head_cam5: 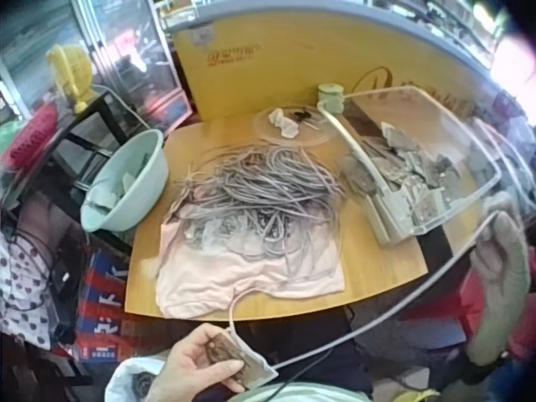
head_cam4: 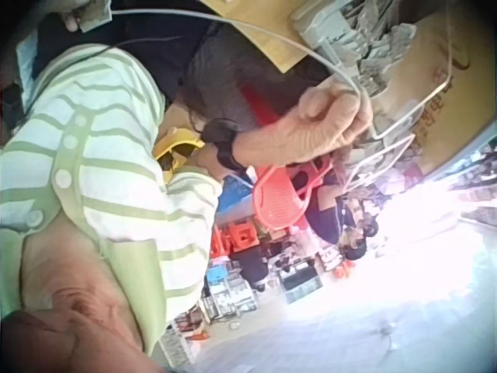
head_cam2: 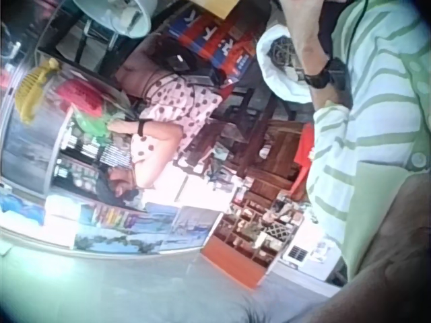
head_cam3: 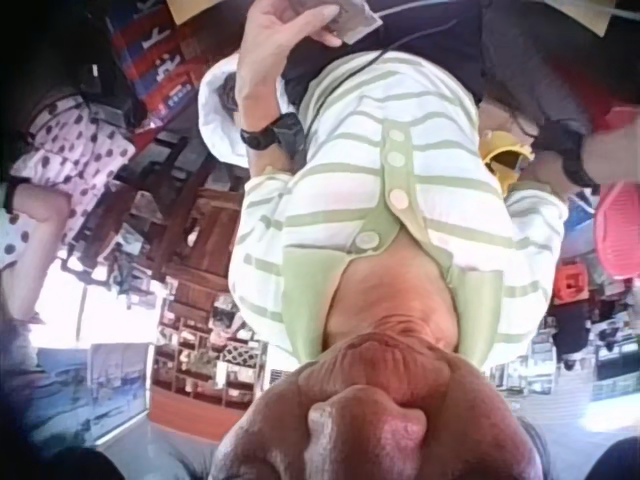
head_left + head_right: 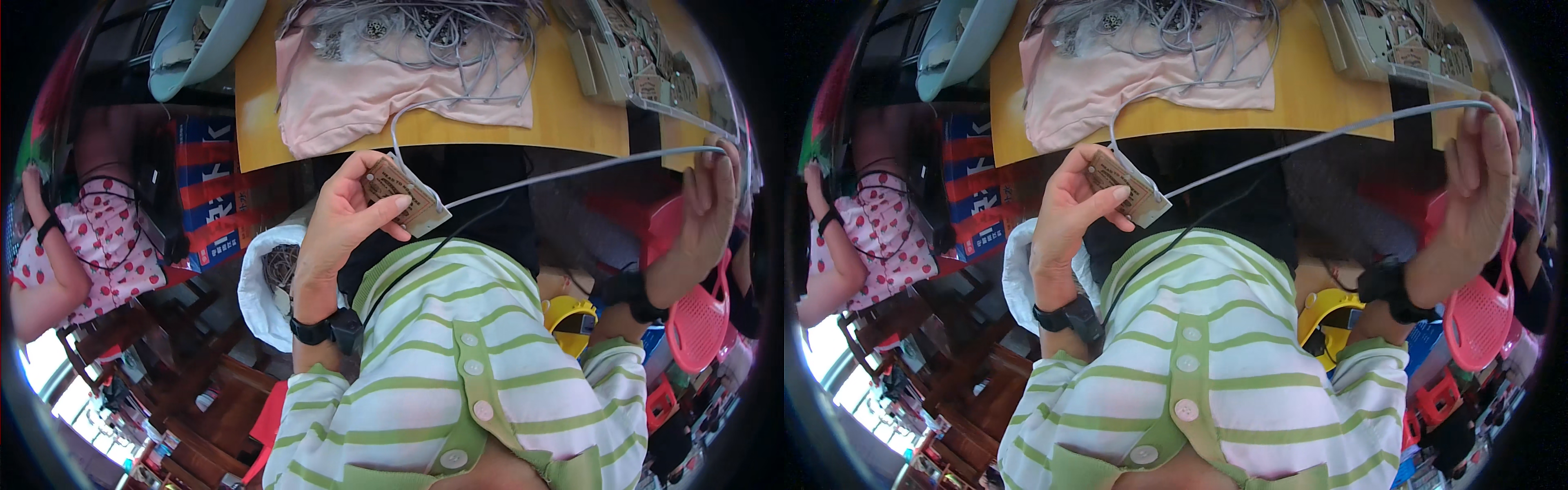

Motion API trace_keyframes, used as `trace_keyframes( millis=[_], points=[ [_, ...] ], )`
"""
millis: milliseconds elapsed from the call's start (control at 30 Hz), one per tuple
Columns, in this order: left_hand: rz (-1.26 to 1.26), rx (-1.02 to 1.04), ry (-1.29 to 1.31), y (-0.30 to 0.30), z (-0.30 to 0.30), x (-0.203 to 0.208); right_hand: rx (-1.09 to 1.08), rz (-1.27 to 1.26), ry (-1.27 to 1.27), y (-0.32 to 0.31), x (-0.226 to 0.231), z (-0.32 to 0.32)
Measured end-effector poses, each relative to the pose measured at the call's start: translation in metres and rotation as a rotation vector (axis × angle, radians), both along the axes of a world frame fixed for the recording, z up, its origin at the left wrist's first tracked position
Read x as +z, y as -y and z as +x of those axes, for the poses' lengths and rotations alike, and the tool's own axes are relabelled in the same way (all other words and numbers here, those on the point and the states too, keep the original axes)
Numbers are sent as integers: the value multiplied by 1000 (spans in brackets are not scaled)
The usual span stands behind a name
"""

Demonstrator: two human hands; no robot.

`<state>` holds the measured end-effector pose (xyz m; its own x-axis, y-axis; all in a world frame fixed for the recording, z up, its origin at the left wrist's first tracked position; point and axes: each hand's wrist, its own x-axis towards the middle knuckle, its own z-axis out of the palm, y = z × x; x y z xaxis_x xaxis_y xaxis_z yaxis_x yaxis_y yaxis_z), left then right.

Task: Threading thin wires through small metal plates and tying them into bundles.

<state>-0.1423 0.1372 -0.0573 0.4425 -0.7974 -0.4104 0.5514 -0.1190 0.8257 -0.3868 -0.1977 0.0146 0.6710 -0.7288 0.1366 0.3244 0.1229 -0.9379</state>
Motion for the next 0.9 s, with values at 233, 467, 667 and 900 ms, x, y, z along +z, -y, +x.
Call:
trace_keyframes(
  millis=[233,467,667,900],
  points=[
    [18,95,117,5,-8,0,372,553,330,-51,-14,90],
    [26,196,71,2,-6,-4,393,-728,-399,-154,-49,135],
    [29,177,76,3,-5,0,397,-821,-451,-166,-59,138],
    [54,172,177,3,-7,-5,399,-960,-489,-167,-58,143]
  ],
)
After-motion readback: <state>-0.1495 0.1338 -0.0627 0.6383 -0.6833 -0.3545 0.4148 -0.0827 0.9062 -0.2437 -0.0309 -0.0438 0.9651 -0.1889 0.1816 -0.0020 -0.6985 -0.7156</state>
